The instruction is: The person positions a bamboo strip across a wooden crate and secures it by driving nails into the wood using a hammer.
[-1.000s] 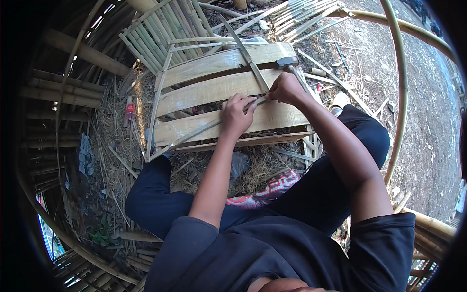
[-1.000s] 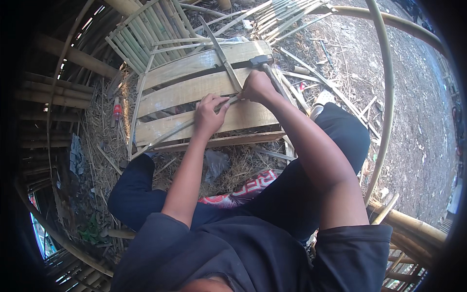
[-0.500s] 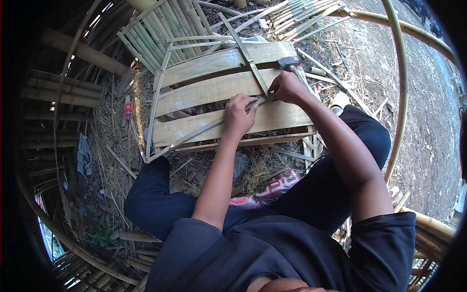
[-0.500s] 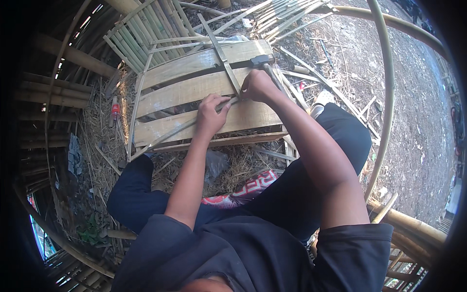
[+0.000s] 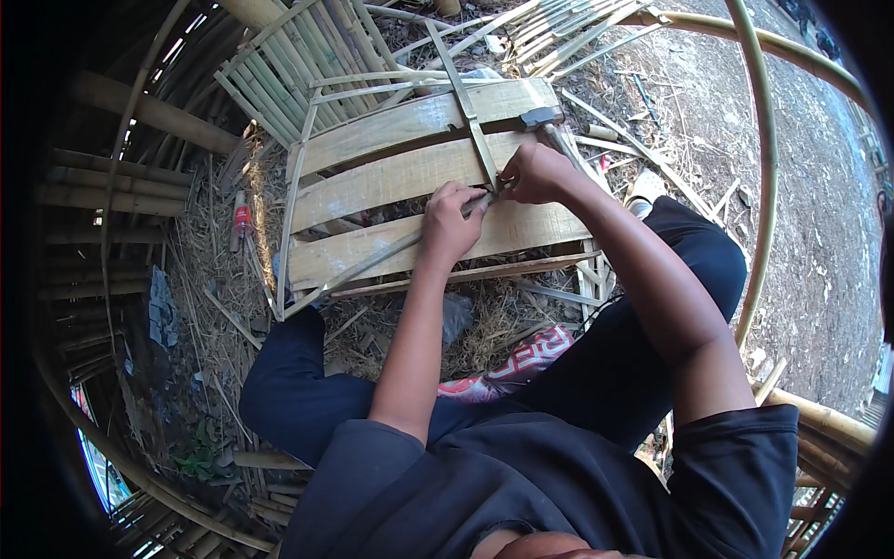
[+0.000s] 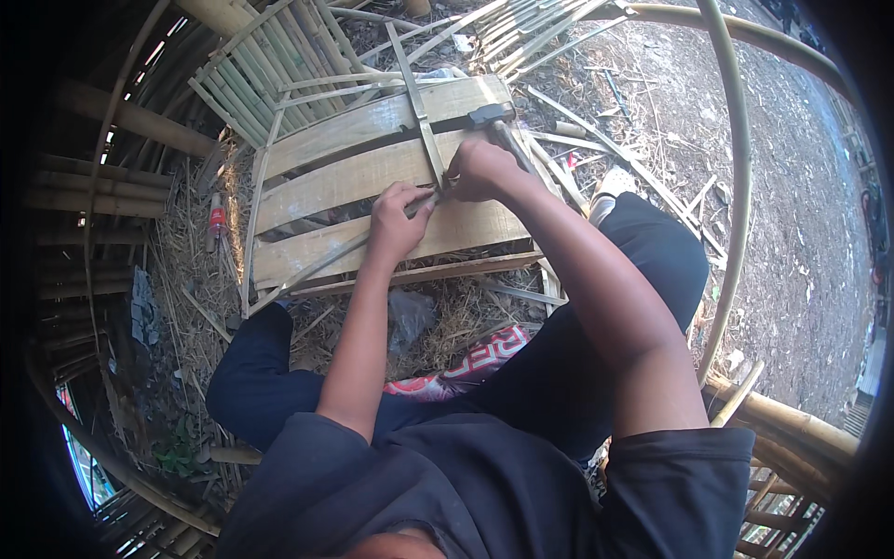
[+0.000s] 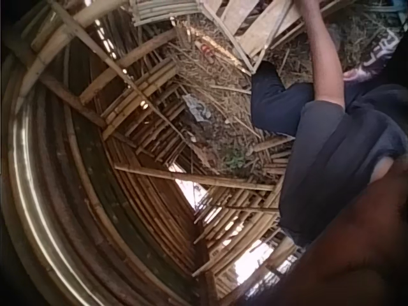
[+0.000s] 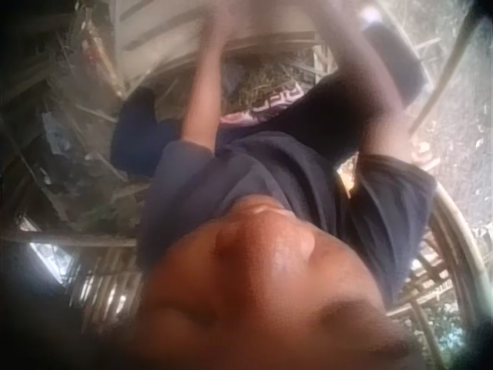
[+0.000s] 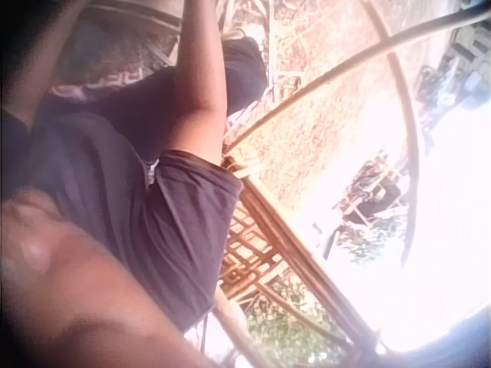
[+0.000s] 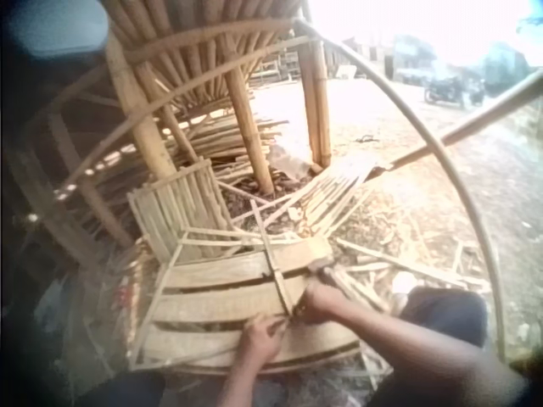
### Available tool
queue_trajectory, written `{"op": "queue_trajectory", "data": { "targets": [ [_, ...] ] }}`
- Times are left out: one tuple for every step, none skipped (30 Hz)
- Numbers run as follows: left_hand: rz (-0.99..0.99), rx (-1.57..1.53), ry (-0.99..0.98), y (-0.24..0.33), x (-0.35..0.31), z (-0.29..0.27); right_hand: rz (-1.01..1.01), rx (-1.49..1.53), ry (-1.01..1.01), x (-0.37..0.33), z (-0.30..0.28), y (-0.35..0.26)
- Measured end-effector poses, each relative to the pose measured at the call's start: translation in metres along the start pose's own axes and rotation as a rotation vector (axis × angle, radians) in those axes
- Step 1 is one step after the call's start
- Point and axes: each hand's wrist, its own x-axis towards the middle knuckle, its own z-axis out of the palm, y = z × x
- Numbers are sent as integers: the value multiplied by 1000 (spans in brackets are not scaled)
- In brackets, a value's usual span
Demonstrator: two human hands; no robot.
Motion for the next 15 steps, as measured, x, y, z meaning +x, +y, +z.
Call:
{"op": "queue_trajectory", "data": {
  "targets": [
    [-5,-11,-24,-1,1,-3,-2,1,-1,-4,0,-6],
    [-9,-22,-47,-3,1,-5,-32,-22,47,-9,0,-12],
    [-4,-24,-50,-4,4,-6,-55,-46,99,-12,-1,-13],
    [-17,-38,-95,-5,7,-7,-78,-73,165,-12,2,-11],
    [-31,-52,-140,-5,9,-7,-74,-73,169,-12,1,-10],
    [-31,-51,-142,-5,11,-11,-18,-80,125,-12,0,-14],
    [-52,-62,-194,-5,13,-14,38,-86,80,-13,-2,-19],
    [-74,-72,-246,-5,15,-18,38,-84,79,-15,-4,-21],
    [-73,-73,-247,-1,18,-21,26,-87,61,-16,-6,-21],
    [-92,-40,-296,3,21,-25,13,-91,43,-17,-7,-22],
    [-111,-6,-343,5,22,-27,14,-91,43,-17,-5,-22],
    [-109,-6,-342,4,22,-26,32,-53,81,-16,-1,-21],
    [-90,-25,-319,2,21,-25,50,-15,118,-15,2,-20],
    [-72,-45,-295,0,20,-25,49,-15,120,-14,5,-19],
    [-72,-44,-296,1,18,-27,102,11,145,-13,7,-18]
  ]
}}
